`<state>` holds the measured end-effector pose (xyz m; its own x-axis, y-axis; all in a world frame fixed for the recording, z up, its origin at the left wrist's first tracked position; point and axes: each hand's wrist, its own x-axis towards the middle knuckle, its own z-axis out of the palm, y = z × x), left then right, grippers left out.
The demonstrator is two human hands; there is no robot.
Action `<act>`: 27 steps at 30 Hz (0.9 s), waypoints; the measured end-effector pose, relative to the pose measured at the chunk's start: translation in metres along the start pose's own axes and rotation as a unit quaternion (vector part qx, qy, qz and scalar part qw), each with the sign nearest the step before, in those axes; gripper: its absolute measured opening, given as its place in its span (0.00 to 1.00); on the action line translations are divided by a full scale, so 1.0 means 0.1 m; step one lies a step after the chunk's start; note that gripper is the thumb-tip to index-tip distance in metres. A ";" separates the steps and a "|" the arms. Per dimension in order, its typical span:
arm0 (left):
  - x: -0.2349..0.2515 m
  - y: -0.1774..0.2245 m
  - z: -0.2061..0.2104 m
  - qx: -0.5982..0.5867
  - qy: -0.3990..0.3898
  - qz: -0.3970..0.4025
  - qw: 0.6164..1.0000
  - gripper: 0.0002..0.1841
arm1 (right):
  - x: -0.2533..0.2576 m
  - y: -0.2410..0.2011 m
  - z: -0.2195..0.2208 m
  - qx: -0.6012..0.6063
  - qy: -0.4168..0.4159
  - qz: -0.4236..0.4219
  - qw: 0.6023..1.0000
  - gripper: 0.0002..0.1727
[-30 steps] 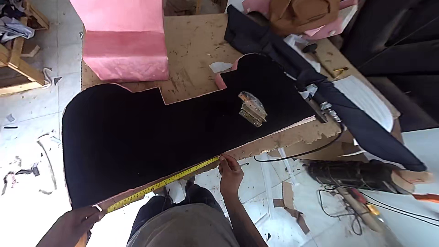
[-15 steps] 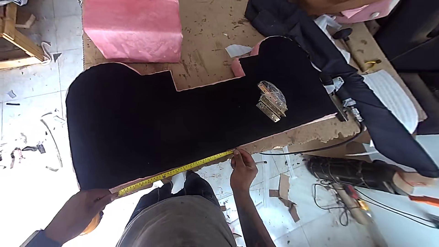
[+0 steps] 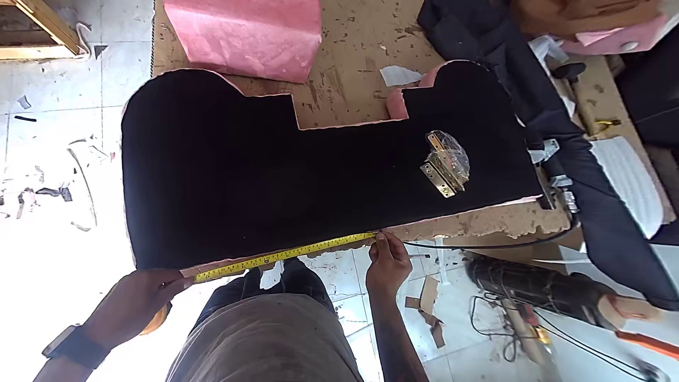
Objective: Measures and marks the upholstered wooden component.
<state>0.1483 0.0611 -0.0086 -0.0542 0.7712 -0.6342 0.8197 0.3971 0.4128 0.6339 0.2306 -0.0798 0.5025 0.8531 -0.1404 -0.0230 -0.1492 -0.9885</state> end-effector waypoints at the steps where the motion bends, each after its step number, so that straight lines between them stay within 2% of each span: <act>1: -0.02 -0.01 -0.01 -0.008 0.004 -0.011 1.000 0.22 | 0.00 0.00 0.00 -0.003 -0.001 -0.002 1.000 0.08; 8: -0.21 -0.29 -0.17 -0.033 0.048 -0.134 0.989 0.15 | 0.02 0.00 -0.03 -0.033 -0.021 -0.006 0.999 0.08; 12: -0.21 -0.19 -0.20 0.060 0.045 -0.202 0.976 0.24 | 0.03 0.02 -0.06 -0.036 -0.033 -0.017 0.999 0.08; 15: -0.24 -0.19 -0.26 0.078 0.048 -0.238 0.967 0.29 | 0.02 0.00 -0.04 -0.036 -0.035 -0.018 0.999 0.08; 17: -0.24 -0.23 -0.26 0.078 0.054 -0.241 0.966 0.29 | -0.01 -0.02 -0.01 -0.039 -0.034 -0.013 0.999 0.07; 22: -0.17 -0.45 -0.17 0.048 0.072 -0.175 0.981 0.26 | 0.01 -0.01 -0.04 -0.041 -0.044 -0.009 0.998 0.08; 27: -0.19 -0.47 -0.11 0.037 0.094 -0.177 0.979 0.27 | 0.00 0.00 -0.04 -0.030 -0.060 -0.004 0.998 0.07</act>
<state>0.1052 0.0329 -0.0087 -0.4410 0.6730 -0.5938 0.7693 0.6242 0.1361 0.6378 0.2284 -0.0800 0.3947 0.9078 -0.1421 0.0348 -0.1693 -0.9850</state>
